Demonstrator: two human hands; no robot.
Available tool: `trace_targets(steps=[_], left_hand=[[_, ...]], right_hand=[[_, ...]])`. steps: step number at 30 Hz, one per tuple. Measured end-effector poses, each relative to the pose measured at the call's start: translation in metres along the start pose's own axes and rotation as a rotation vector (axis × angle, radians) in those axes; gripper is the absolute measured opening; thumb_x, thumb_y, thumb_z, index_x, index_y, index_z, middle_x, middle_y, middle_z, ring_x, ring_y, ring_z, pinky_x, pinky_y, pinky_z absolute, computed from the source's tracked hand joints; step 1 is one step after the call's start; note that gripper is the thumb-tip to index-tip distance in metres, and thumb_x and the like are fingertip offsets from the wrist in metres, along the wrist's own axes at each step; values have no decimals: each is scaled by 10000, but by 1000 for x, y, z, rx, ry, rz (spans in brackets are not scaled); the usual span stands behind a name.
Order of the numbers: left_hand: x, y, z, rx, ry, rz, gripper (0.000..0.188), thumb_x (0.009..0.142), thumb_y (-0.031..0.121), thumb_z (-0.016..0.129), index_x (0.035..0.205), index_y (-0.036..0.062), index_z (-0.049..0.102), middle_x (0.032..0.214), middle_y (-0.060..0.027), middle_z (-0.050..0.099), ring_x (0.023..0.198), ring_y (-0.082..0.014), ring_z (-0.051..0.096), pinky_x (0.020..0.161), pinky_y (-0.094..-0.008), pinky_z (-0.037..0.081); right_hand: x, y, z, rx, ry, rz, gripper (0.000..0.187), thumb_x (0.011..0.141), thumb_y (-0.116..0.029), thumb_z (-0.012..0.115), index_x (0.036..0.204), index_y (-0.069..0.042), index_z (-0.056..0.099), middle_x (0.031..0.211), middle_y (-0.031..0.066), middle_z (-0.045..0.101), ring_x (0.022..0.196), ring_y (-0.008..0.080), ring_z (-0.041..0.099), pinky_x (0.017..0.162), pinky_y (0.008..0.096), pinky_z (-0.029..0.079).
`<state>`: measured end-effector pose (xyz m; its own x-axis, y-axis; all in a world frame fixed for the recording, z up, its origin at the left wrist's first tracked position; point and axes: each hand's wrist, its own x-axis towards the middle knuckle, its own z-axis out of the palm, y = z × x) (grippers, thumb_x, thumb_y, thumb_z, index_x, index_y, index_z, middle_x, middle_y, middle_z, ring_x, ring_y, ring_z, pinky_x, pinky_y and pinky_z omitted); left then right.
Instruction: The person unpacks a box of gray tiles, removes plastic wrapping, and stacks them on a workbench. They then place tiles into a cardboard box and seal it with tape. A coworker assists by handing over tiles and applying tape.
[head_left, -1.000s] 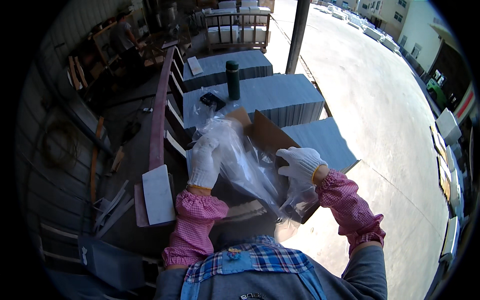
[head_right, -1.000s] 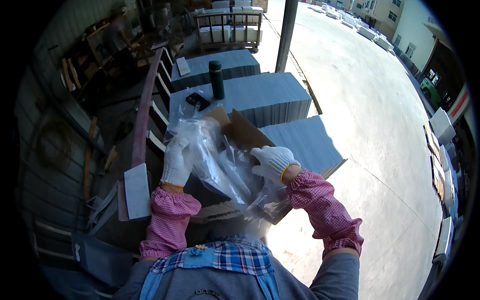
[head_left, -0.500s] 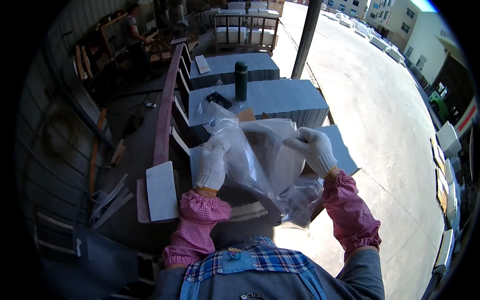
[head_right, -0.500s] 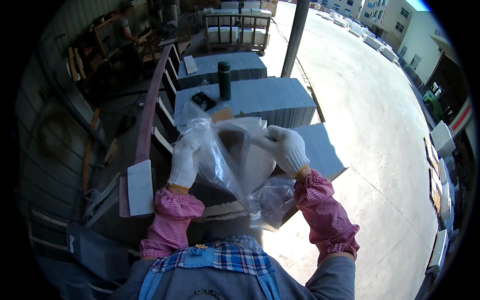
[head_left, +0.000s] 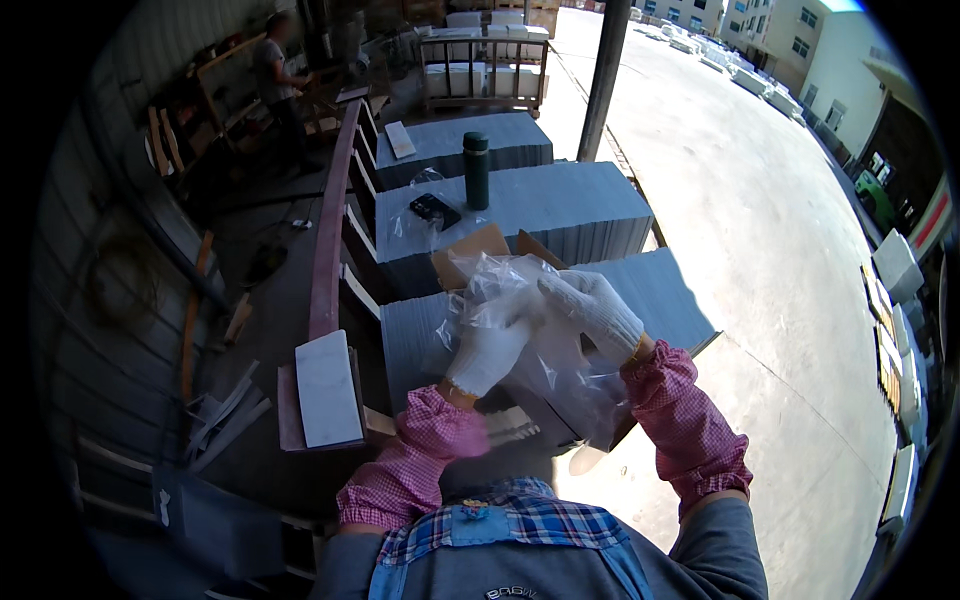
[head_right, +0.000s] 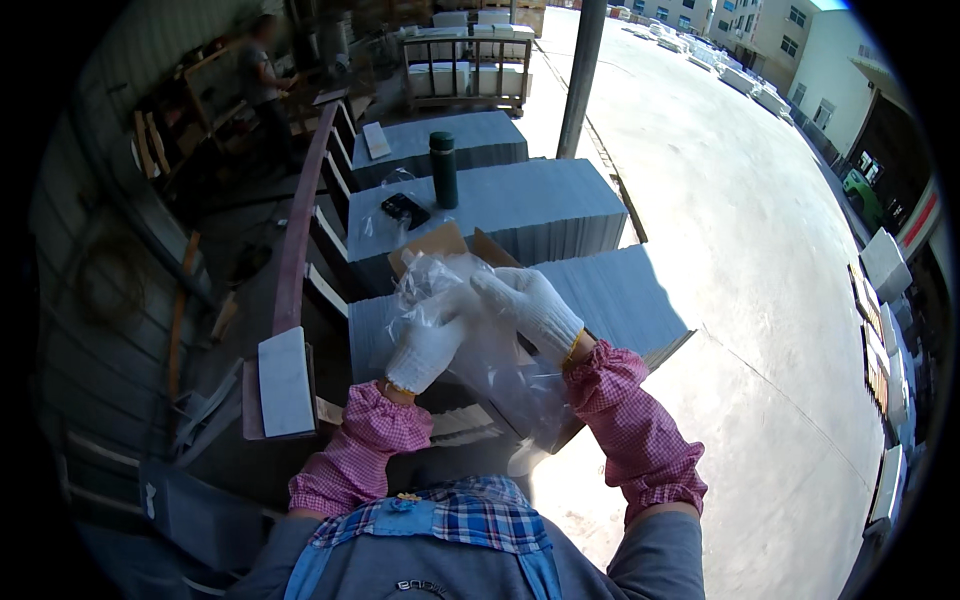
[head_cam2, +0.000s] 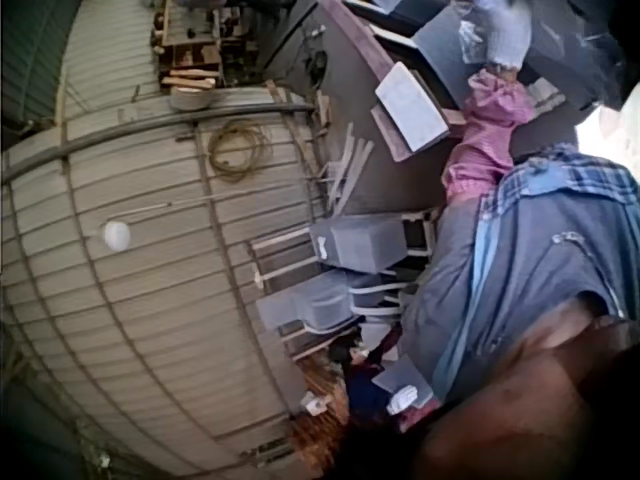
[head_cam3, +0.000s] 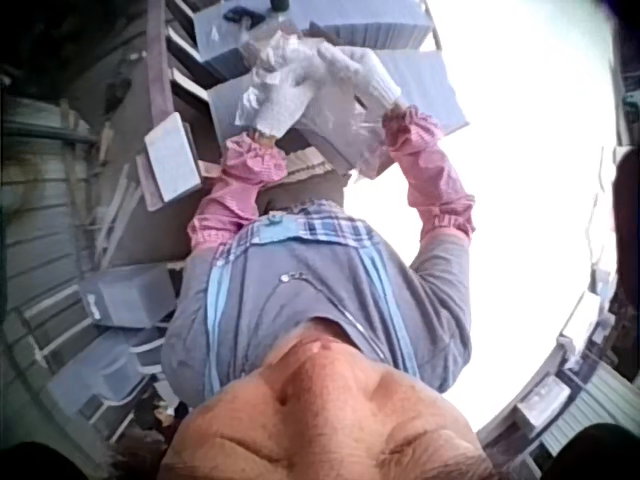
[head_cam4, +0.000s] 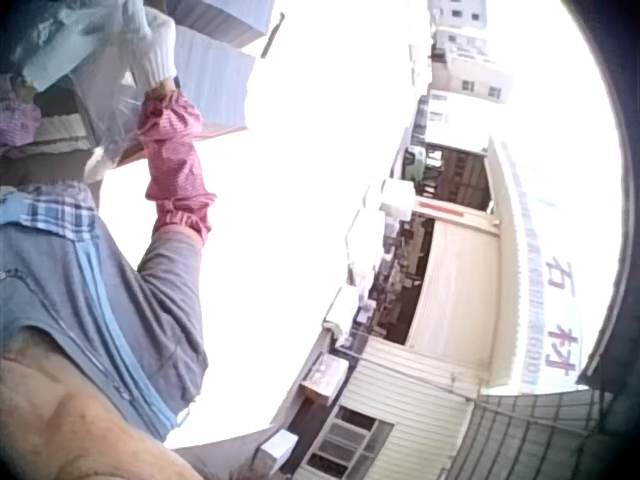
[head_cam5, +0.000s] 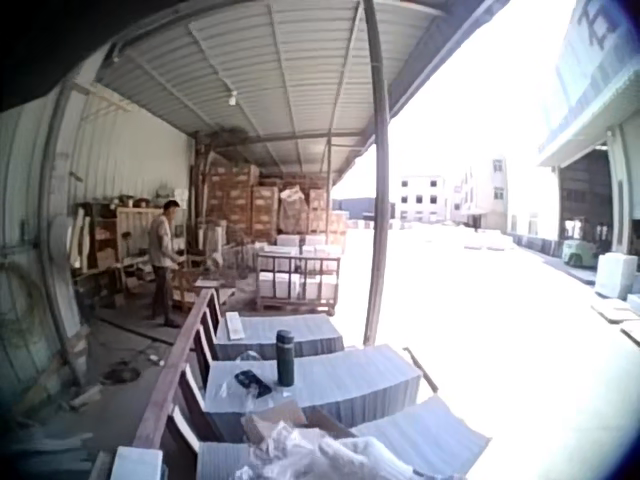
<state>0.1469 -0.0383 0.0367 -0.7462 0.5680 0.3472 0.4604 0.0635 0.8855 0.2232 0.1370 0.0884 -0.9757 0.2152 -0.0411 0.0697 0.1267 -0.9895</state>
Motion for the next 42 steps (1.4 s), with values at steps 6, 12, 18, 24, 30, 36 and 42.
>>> trace_targets(steps=[6,12,18,24,30,36,42], left_hand=[[-3,-29,-39,-162,229,-156,228,949,101,675,1134,-12,744,1031,-90,748,896,-195,692,763,-331,553],[-5,-27,-42,-240,176,-139,210,964,137,696,1115,-2,745,985,-58,728,879,-171,684,790,-312,566],[-2,18,4,-169,-65,-9,354,903,197,783,1198,16,712,1003,-108,748,912,-260,712,876,-374,548],[-5,-23,-27,144,164,21,273,959,143,682,1178,-14,726,973,-159,770,886,-272,738,786,-376,568],[-4,-43,-56,8,414,-100,296,987,191,663,1175,-31,722,984,-180,772,857,-279,737,764,-377,562],[-6,8,-36,20,303,-30,282,1010,224,663,1183,14,738,925,-119,763,789,-253,705,743,-357,555],[-12,-24,-24,-168,228,-51,256,1025,197,660,1169,-3,730,1000,-81,750,847,-197,675,766,-318,532]], right_hand=[[-14,13,-63,-20,223,-55,269,1006,-265,690,1108,-22,740,857,-23,640,745,67,551,636,223,438],[-30,15,-70,-70,247,-104,235,983,-231,711,1091,-25,745,896,3,682,728,96,574,656,246,482],[-13,-1,-6,-153,40,-176,243,952,-255,770,981,-15,743,861,4,661,760,100,586,698,255,511],[-12,14,-61,-56,438,-194,282,953,-293,781,842,-47,701,756,-56,581,707,50,496,613,228,400],[-30,18,-87,59,480,-175,245,993,-290,737,988,-45,741,824,-45,632,740,55,539,648,228,416],[-32,-21,-36,-137,136,-306,254,983,-228,703,1177,-69,736,953,3,718,874,153,656,817,273,537],[-19,-11,-28,-635,127,-289,182,889,-184,799,1007,-53,755,846,101,718,810,218,696,768,312,564]])
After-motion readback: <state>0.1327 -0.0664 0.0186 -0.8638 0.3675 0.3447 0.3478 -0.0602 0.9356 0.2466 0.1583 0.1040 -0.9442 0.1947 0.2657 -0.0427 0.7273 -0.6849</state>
